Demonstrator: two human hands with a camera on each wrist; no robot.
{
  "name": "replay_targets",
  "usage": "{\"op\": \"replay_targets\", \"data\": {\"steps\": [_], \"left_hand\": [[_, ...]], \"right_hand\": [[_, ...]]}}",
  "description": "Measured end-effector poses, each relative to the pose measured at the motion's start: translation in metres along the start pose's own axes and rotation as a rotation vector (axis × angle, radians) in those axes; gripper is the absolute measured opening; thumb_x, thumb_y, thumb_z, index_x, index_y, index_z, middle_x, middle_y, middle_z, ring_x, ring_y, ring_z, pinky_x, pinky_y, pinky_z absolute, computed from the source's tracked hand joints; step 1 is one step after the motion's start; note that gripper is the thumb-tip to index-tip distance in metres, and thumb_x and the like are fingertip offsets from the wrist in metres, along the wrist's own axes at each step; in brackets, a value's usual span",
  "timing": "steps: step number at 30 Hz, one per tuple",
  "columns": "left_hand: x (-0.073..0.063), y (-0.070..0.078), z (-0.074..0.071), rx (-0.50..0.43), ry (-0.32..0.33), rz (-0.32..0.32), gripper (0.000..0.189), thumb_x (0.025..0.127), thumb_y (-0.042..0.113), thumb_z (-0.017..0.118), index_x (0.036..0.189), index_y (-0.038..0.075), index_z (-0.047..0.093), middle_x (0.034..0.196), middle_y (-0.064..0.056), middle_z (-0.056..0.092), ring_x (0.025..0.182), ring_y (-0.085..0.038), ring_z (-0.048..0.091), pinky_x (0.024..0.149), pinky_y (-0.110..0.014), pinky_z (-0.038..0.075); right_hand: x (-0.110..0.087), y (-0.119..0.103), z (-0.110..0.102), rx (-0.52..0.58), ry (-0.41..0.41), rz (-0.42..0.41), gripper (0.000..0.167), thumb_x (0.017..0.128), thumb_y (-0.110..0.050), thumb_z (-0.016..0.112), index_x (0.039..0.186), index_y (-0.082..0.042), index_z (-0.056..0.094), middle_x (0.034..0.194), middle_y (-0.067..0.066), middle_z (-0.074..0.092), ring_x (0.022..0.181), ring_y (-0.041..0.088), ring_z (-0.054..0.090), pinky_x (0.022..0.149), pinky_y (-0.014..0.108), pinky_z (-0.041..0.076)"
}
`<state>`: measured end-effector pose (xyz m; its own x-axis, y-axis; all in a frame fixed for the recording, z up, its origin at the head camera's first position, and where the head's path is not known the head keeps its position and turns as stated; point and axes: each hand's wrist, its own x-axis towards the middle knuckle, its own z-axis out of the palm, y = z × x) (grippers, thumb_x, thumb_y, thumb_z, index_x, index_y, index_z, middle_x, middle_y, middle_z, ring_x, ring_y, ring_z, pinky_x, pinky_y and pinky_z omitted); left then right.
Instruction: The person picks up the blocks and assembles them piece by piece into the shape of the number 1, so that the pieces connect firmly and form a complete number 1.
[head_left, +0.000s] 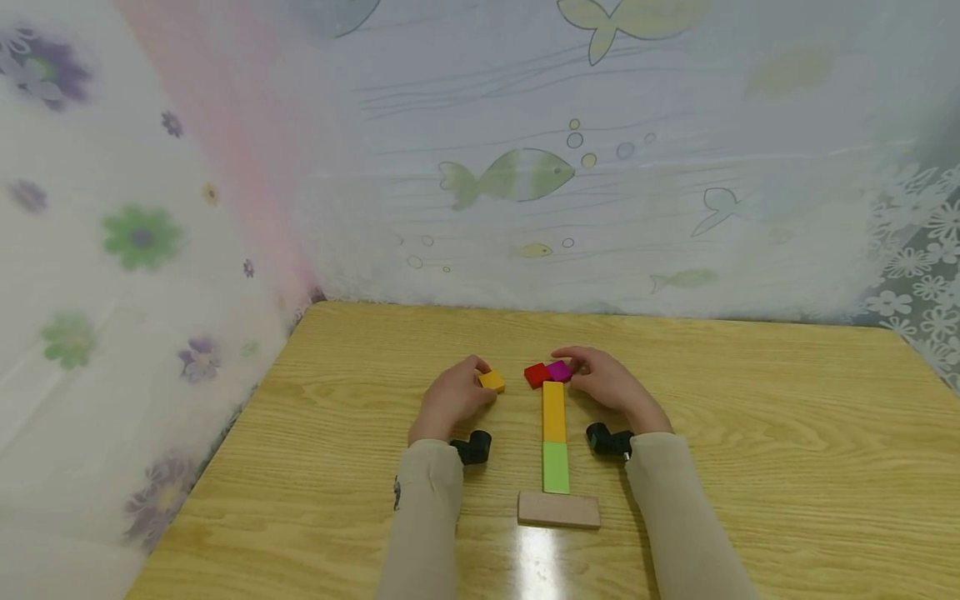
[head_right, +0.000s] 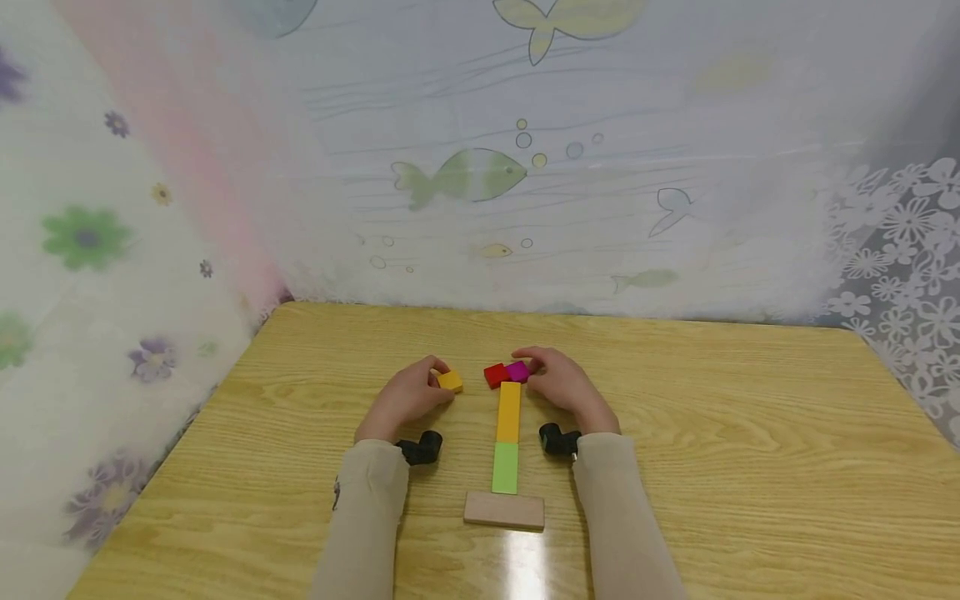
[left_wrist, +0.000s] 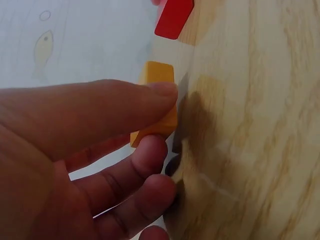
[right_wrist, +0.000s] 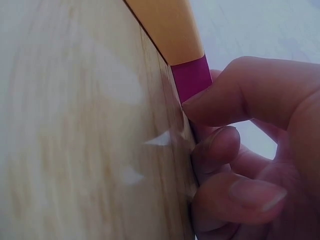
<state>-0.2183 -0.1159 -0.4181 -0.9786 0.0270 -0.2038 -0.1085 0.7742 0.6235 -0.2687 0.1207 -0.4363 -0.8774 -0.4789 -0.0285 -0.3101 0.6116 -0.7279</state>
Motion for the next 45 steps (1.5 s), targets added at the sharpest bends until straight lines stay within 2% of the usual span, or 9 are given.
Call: {"op": "replay_targets", "data": {"steps": [10, 20, 26, 35, 45], "left_hand": [[0.002, 0.007, 0.002, -0.028, -0.059, 0.003, 0.034, 0.083, 0.025, 0.063, 0.115, 0.017, 0.054, 0.083, 0.000, 0.053, 0.071, -0.018, 0.049, 0.064, -0.031, 0.039], [0.003, 0.014, 0.008, 0.016, -0.037, 0.014, 0.035, 0.083, 0.025, 0.063, 0.115, 0.018, 0.053, 0.083, 0.001, 0.053, 0.072, -0.017, 0.049, 0.064, -0.030, 0.039], [0.002, 0.019, 0.011, 0.044, -0.037, 0.043, 0.034, 0.083, 0.025, 0.063, 0.115, 0.017, 0.053, 0.079, 0.001, 0.053, 0.068, -0.017, 0.049, 0.062, -0.030, 0.039], [0.003, 0.021, 0.015, 0.045, -0.045, 0.069, 0.034, 0.084, 0.025, 0.062, 0.116, 0.018, 0.052, 0.078, 0.001, 0.052, 0.067, -0.017, 0.048, 0.061, -0.030, 0.039], [0.002, 0.026, 0.019, 0.072, -0.035, 0.069, 0.033, 0.084, 0.027, 0.062, 0.114, 0.017, 0.053, 0.077, 0.001, 0.052, 0.067, -0.017, 0.048, 0.061, -0.030, 0.039]], "right_hand": [[0.001, 0.000, 0.000, -0.006, -0.002, 0.013, 0.043, 0.082, -0.002, 0.050, 0.124, -0.012, 0.052, 0.100, 0.008, 0.055, 0.080, 0.021, 0.046, 0.070, 0.033, 0.037], [0.002, 0.001, 0.000, -0.013, -0.004, 0.011, 0.042, 0.083, -0.003, 0.049, 0.124, -0.009, 0.051, 0.102, 0.009, 0.055, 0.085, 0.022, 0.047, 0.074, 0.035, 0.038], [0.002, 0.000, 0.000, -0.015, -0.002, 0.021, 0.042, 0.082, -0.003, 0.050, 0.124, -0.011, 0.051, 0.103, 0.009, 0.055, 0.086, 0.023, 0.047, 0.076, 0.036, 0.038], [0.003, 0.002, 0.000, -0.005, -0.002, 0.040, 0.042, 0.082, -0.004, 0.052, 0.123, -0.012, 0.052, 0.104, 0.009, 0.055, 0.088, 0.023, 0.047, 0.078, 0.037, 0.038], [0.004, 0.004, 0.001, -0.013, 0.000, 0.041, 0.042, 0.082, -0.004, 0.053, 0.123, -0.013, 0.052, 0.103, 0.008, 0.055, 0.086, 0.023, 0.048, 0.078, 0.038, 0.038]]}}
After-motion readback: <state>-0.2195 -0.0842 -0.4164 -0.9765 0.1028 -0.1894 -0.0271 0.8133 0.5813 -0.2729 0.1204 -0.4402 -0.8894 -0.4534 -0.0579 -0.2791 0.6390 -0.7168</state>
